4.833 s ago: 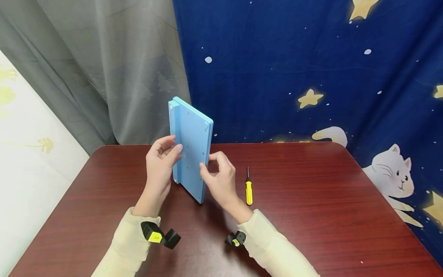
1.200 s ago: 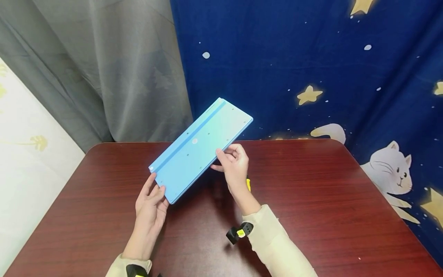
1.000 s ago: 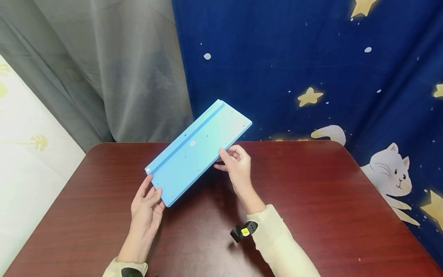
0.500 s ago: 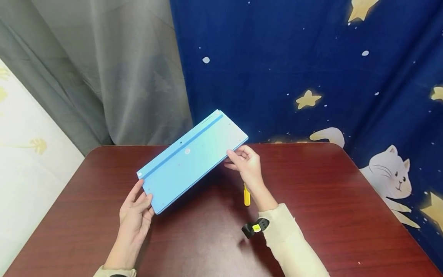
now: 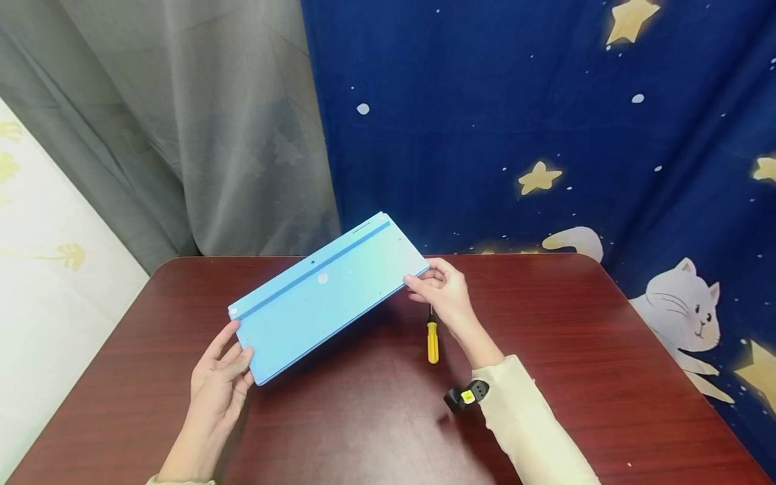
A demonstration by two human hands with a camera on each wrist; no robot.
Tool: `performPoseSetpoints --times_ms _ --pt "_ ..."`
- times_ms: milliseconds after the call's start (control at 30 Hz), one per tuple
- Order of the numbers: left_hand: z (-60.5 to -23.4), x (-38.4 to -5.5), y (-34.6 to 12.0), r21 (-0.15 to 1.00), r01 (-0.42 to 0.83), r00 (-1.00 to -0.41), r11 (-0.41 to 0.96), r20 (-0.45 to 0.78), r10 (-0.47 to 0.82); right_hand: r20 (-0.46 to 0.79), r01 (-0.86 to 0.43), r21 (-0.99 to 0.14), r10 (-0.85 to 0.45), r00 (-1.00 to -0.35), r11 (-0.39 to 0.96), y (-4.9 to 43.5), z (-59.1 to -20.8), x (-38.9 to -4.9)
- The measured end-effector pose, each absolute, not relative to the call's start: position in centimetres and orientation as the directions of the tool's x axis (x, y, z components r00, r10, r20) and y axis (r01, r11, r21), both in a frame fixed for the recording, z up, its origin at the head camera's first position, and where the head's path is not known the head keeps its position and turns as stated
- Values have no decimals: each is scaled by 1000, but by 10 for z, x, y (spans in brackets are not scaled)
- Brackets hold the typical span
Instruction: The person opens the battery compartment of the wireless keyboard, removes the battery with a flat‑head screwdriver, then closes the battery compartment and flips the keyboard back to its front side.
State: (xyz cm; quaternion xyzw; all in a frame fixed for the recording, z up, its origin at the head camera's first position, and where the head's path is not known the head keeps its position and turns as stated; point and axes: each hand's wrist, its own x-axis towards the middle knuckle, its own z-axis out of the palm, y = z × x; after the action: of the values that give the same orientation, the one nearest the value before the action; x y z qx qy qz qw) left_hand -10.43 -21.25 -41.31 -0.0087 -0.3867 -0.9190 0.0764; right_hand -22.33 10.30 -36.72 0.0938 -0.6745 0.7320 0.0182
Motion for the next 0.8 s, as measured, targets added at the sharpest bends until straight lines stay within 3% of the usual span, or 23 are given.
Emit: performPoseSetpoints --times_ms 267,800 --pt "-413 -104 -224 696 154 -988 -702 125 -93 156 -153 -988 -136 -978 -36 110 -369 -223" --pt "-408 -104 -242 791 159 -973 -591 225 40 134 -158 -971 -139 -981 181 115 -367 -226"
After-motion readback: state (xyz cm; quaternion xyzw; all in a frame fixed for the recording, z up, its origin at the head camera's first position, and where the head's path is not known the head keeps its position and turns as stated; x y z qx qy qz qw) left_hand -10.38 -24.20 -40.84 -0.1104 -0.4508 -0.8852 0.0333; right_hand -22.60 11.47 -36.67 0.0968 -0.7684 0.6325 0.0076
